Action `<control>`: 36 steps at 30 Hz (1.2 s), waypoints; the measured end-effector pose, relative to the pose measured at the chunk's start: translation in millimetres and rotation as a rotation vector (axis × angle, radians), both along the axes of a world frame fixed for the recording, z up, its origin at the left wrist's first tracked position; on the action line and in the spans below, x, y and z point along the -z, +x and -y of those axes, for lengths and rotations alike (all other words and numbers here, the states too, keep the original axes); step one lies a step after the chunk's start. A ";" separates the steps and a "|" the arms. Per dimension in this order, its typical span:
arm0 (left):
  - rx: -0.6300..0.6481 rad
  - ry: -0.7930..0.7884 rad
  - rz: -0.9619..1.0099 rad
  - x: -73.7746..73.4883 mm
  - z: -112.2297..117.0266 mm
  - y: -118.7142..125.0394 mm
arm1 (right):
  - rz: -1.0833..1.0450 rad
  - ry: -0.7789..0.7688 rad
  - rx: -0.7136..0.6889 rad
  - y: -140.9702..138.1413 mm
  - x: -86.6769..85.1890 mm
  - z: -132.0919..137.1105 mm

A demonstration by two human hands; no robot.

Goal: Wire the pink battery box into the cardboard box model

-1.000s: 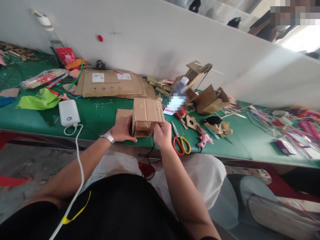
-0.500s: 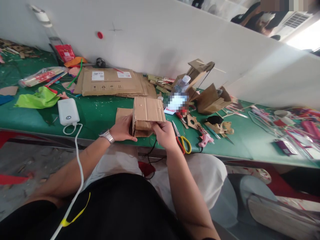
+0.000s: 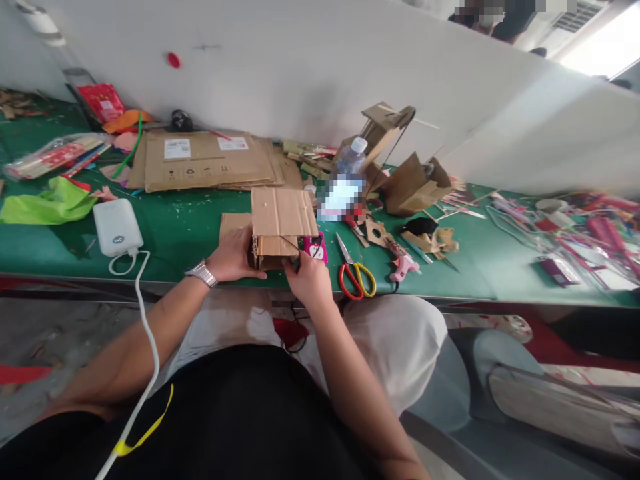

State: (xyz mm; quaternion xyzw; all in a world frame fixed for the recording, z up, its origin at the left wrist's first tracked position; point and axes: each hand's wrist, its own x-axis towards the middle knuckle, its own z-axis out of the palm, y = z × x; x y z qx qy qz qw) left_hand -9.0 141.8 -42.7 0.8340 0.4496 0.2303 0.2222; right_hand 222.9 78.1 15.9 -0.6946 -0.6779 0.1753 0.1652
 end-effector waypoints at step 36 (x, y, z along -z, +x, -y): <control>0.009 0.055 -0.103 -7.8 7.4 2.6 | 0.117 -0.052 0.001 -6.5 18.4 -7.3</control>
